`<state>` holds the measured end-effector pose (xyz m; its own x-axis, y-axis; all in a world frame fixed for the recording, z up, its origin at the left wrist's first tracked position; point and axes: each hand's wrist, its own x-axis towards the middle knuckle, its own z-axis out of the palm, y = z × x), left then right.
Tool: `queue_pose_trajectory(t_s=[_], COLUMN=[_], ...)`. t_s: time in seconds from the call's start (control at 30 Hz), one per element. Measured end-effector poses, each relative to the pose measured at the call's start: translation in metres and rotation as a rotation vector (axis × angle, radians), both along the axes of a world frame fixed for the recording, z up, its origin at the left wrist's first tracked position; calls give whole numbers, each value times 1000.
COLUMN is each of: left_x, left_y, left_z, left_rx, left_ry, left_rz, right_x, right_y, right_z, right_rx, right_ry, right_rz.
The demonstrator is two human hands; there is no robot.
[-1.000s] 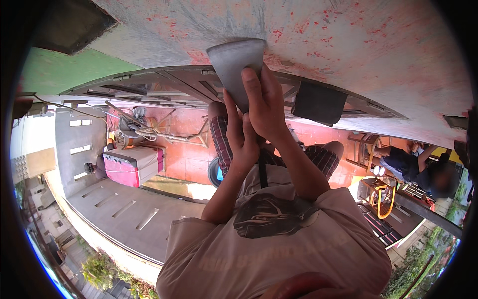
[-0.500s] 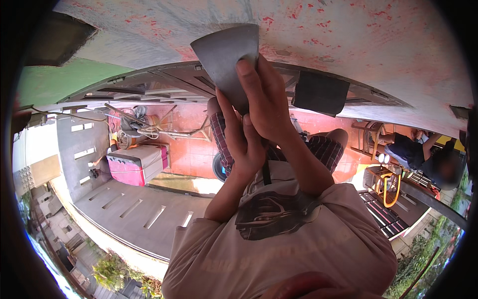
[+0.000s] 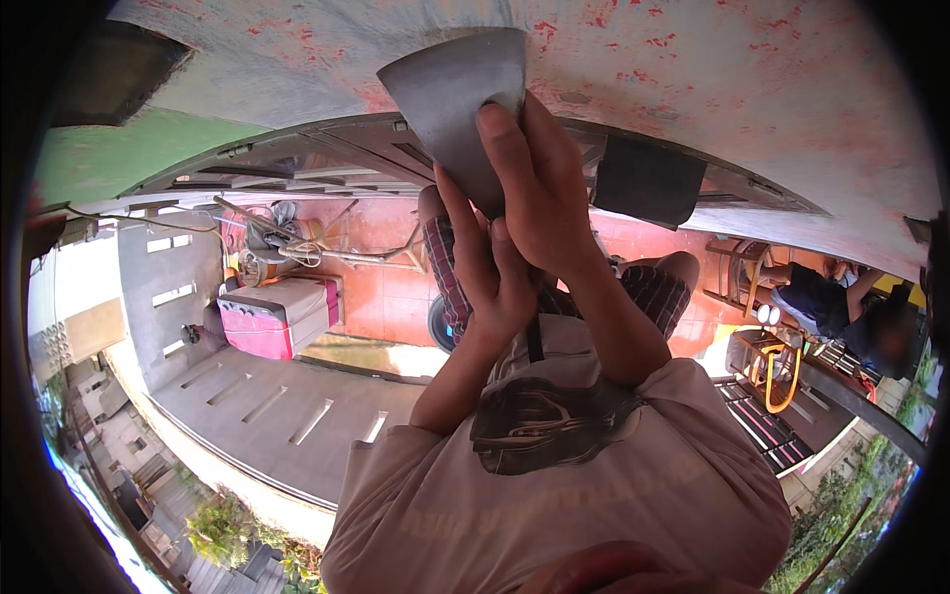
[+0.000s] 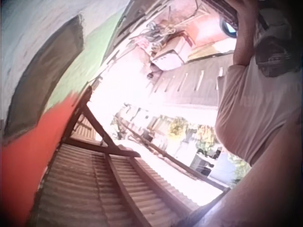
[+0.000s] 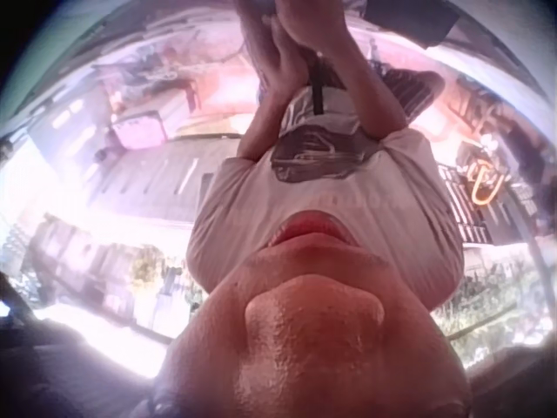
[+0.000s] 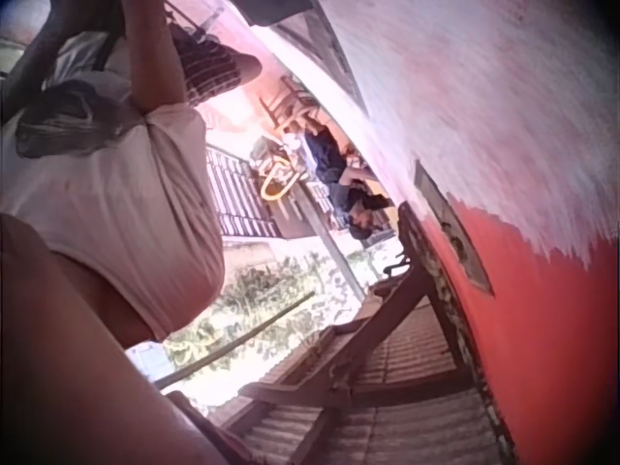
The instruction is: The person uses a metal scraper to remove old paint from a ceiling surface. They repeatedly scrape sections of the ceiling, occasionally pausing to wipe the scraper on their clothing.
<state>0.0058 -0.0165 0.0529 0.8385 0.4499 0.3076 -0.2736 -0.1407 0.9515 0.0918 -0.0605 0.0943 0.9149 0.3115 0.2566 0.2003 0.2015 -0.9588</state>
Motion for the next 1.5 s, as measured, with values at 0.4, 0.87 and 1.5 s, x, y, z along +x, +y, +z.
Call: queue_pose_trajectory(t_s=[0.4,0.87,1.5], left_x=[-7,-3,13], left_y=[-1,4,18], left_z=[-5,9,15], left_rx=[-106,-104,191], left_ry=[107,8,-12], left_rz=[-59,-49,19], right_x=[-4,-3,3], right_y=[-2,2,12], right_z=[1,12,25], right_rx=[-126,-37,31], right_ry=[83,18,-23], right_rz=[-53,-42,-66])
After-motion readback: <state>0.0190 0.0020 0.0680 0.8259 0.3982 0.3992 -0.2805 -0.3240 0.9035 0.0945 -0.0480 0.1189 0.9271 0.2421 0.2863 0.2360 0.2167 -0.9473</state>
